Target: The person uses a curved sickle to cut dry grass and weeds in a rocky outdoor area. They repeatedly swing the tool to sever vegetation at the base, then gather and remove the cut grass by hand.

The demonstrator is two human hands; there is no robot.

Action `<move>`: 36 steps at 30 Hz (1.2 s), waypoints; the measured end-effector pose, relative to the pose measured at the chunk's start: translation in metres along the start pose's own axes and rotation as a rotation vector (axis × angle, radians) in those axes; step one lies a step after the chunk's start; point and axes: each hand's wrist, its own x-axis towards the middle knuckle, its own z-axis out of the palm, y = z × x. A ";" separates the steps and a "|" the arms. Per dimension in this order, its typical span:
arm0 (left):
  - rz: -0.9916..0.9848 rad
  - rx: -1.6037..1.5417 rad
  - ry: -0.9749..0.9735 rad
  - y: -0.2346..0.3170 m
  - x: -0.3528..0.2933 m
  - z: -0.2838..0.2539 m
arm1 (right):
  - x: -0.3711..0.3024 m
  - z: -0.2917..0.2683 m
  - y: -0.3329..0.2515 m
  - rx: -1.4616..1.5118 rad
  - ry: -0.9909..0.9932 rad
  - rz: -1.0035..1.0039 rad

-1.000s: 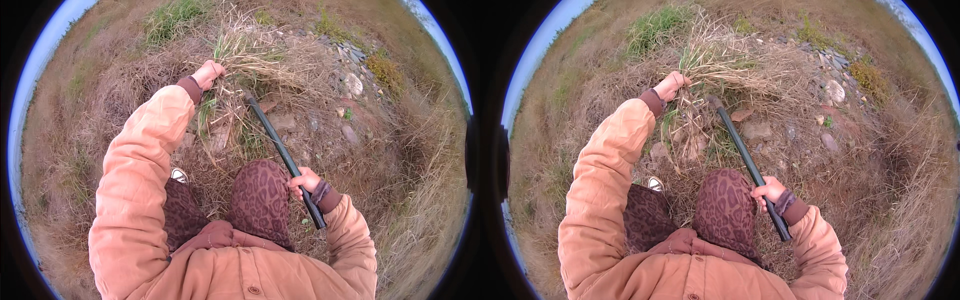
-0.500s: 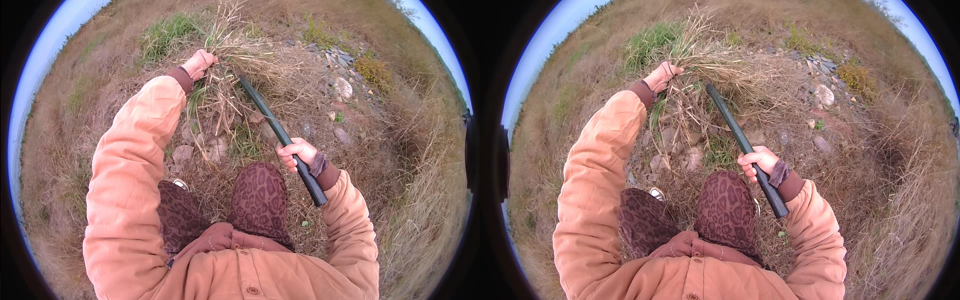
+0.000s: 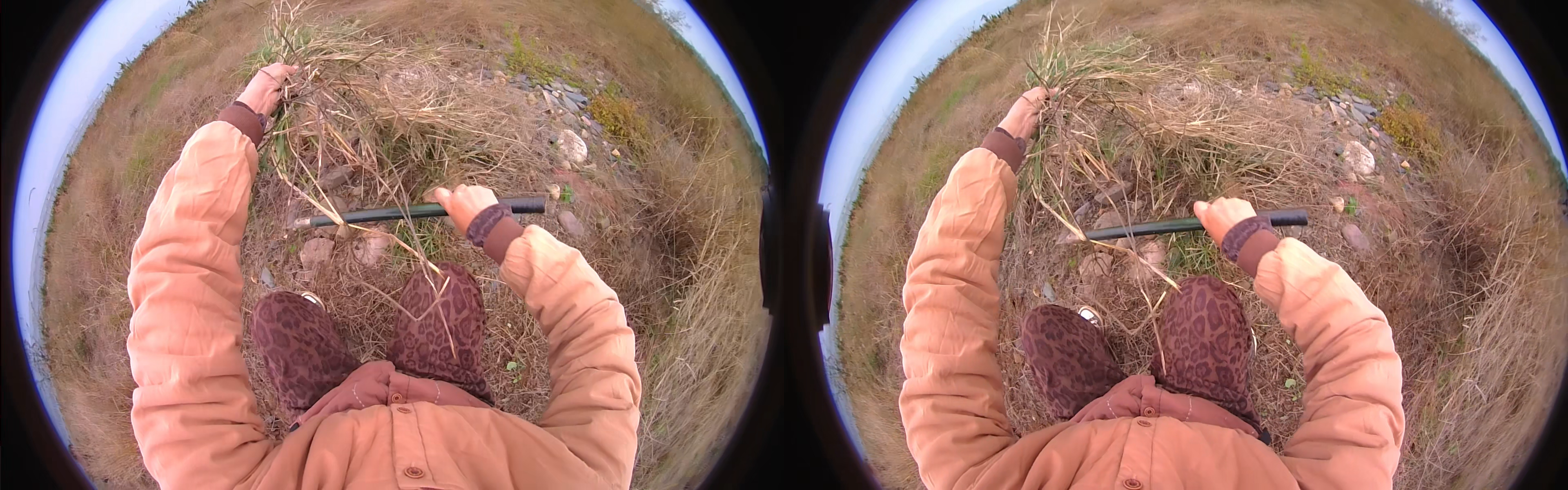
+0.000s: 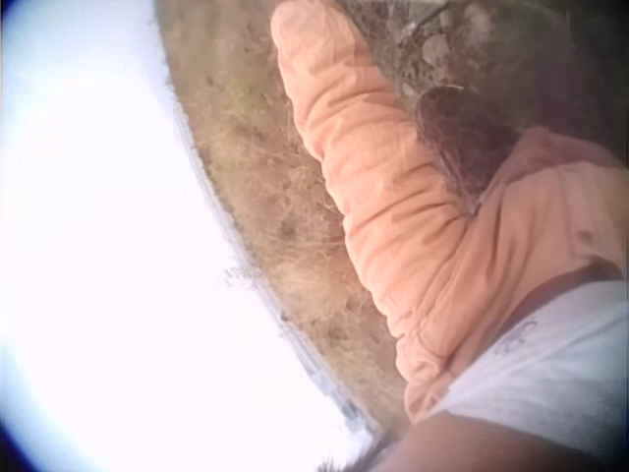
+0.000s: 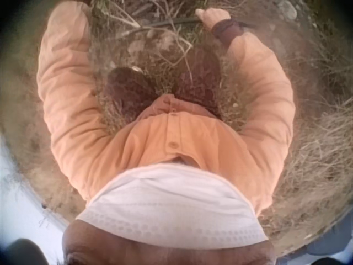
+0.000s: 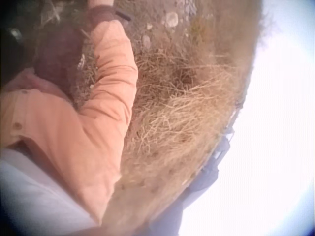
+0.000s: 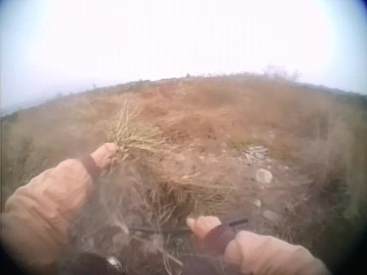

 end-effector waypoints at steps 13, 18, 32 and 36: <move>0.281 -0.018 0.037 0.101 -0.024 -0.123 | -0.135 -0.136 0.251 -0.519 0.049 0.911; 0.477 0.148 -0.123 0.102 -0.028 -0.185 | -0.202 -0.120 0.251 -0.395 -0.074 1.074; 0.448 0.187 0.382 0.132 -0.150 -0.263 | -0.169 -0.052 0.202 0.755 0.337 0.820; 0.307 0.050 0.545 0.134 -0.159 -0.249 | -0.121 -0.058 0.140 0.213 0.404 0.380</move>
